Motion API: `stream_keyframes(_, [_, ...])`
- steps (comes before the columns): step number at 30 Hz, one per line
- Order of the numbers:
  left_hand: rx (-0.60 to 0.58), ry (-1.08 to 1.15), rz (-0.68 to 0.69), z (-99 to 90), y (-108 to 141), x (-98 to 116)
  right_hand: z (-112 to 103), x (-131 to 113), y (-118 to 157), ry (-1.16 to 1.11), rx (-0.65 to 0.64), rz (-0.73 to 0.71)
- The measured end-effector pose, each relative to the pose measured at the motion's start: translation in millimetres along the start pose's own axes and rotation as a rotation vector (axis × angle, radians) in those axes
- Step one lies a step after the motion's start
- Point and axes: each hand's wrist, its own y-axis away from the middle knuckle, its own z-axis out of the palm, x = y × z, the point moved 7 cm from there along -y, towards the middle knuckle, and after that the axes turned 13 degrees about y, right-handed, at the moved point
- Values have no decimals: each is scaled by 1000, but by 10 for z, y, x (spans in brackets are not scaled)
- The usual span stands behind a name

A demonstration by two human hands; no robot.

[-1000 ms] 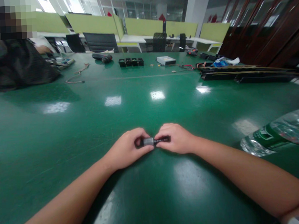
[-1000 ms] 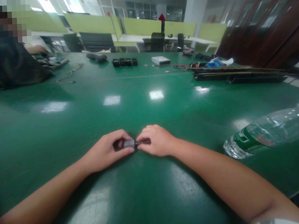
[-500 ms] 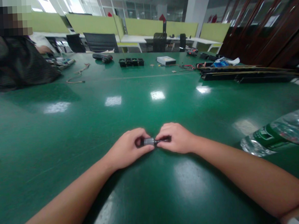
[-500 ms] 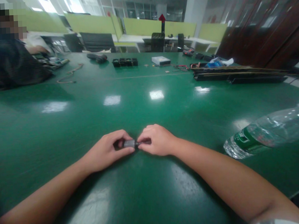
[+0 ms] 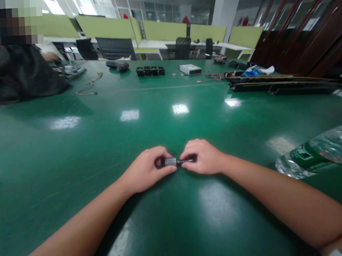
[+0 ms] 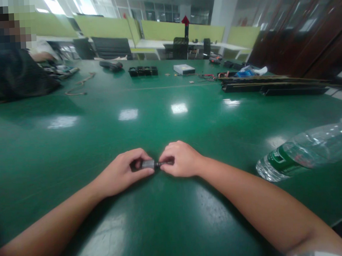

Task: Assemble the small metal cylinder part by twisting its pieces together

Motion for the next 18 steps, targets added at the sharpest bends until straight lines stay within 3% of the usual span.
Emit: stream_keyframes(18, [-7, 9, -4, -3, 0, -2, -1, 56, 17, 15, -1, 25])
